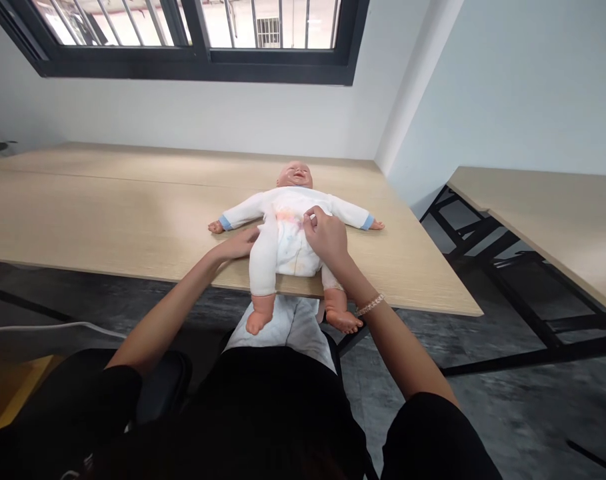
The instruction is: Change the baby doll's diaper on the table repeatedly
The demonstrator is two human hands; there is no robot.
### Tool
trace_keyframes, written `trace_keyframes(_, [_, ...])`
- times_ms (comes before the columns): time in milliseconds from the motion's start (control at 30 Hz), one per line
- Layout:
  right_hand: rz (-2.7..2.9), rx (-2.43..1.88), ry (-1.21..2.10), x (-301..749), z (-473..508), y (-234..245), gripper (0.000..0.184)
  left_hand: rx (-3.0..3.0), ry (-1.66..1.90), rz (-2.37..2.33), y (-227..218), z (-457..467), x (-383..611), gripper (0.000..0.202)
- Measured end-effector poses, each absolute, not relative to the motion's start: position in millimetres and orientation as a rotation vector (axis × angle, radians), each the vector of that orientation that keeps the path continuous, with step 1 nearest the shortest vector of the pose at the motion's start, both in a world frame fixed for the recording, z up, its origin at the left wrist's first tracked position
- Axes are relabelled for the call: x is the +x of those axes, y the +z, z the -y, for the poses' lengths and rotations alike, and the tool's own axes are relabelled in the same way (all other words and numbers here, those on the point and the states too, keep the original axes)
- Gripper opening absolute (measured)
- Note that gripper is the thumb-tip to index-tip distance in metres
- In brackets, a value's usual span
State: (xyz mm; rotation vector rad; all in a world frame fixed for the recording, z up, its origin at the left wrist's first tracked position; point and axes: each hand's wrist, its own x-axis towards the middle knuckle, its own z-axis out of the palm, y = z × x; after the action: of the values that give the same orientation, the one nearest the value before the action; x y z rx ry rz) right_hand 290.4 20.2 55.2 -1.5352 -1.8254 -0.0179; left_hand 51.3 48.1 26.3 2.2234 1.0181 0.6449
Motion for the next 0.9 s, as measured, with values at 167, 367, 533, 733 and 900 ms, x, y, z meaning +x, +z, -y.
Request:
trace_keyframes(167, [1.740,-1.483,0.090,295.8,-24.3,51.1,0.018,1.737,0.893,-0.824,30.7,-44.5,61.3,0.020])
trace_keyframes(367, [1.701,-1.461,0.111,297.9,-22.6,51.3,0.016,1.557,0.887,-0.729,33.2,-41.0,64.4,0.021])
trace_keyframes(533, [1.688,-1.437,0.112,300.3,-19.5,52.5,0.014,1.334,1.061,-0.766,29.9,-40.0,62.8,0.036])
trace_keyframes(733, [1.703,-1.459,0.121,300.7,-19.8,52.6,0.016,1.067,1.292,-0.762,33.8,-50.2,52.0,0.046])
trace_keyframes(900, [1.699,-1.450,0.132,300.4,-20.5,50.6,0.016,0.983,1.410,-0.725,34.7,-58.6,42.6,0.047])
